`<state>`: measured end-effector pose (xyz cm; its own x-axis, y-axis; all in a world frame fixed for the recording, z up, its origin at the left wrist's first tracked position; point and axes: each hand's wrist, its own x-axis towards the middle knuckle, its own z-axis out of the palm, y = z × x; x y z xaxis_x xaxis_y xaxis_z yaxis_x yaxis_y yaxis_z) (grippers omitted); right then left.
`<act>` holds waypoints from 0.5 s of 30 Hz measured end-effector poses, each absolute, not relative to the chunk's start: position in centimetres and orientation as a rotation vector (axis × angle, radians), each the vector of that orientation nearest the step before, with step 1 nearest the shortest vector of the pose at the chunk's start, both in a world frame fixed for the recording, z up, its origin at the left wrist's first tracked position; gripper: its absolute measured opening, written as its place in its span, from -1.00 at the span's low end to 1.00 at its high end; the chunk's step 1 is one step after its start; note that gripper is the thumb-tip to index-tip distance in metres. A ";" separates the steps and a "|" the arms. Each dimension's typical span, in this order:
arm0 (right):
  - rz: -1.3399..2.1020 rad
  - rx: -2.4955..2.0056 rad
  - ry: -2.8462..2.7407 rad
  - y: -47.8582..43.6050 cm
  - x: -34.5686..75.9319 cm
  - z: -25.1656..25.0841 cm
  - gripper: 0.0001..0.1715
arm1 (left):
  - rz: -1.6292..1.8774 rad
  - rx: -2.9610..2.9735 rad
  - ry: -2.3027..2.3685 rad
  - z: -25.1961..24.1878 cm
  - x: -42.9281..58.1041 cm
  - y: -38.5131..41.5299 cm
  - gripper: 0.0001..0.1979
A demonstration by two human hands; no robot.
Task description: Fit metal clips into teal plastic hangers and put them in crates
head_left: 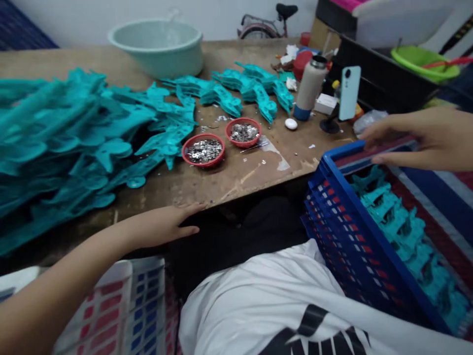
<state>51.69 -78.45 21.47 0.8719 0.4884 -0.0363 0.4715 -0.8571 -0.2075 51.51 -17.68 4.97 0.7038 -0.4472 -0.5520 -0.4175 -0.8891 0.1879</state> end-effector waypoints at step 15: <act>0.122 -2.986 -0.934 -44.4 100.1 9.2 0.53 | -1.177 2.572 -0.469 6.5 51.9 -17.0 -0.13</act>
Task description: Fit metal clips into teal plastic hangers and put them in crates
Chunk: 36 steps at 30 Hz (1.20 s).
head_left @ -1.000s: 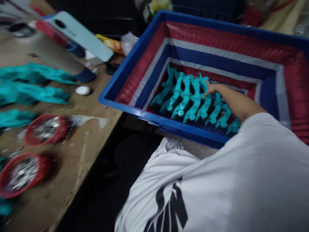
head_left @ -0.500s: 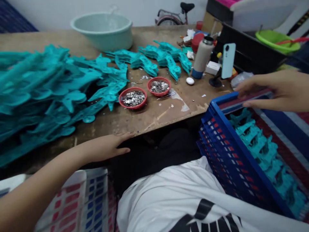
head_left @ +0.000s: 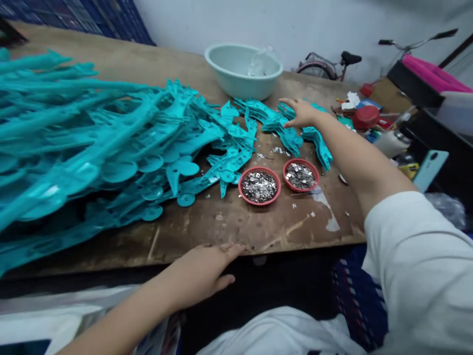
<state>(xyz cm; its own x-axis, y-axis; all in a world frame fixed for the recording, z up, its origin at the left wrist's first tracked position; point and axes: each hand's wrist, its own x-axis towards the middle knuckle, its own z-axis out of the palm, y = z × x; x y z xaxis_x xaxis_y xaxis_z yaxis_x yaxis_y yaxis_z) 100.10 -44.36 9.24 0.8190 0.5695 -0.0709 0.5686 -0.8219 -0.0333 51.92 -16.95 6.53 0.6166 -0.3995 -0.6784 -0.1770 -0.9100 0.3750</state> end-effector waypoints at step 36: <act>0.383 -3.033 -1.292 -37.3 110.6 2.4 0.01 | -1.441 2.241 -0.349 7.1 53.9 -17.0 0.00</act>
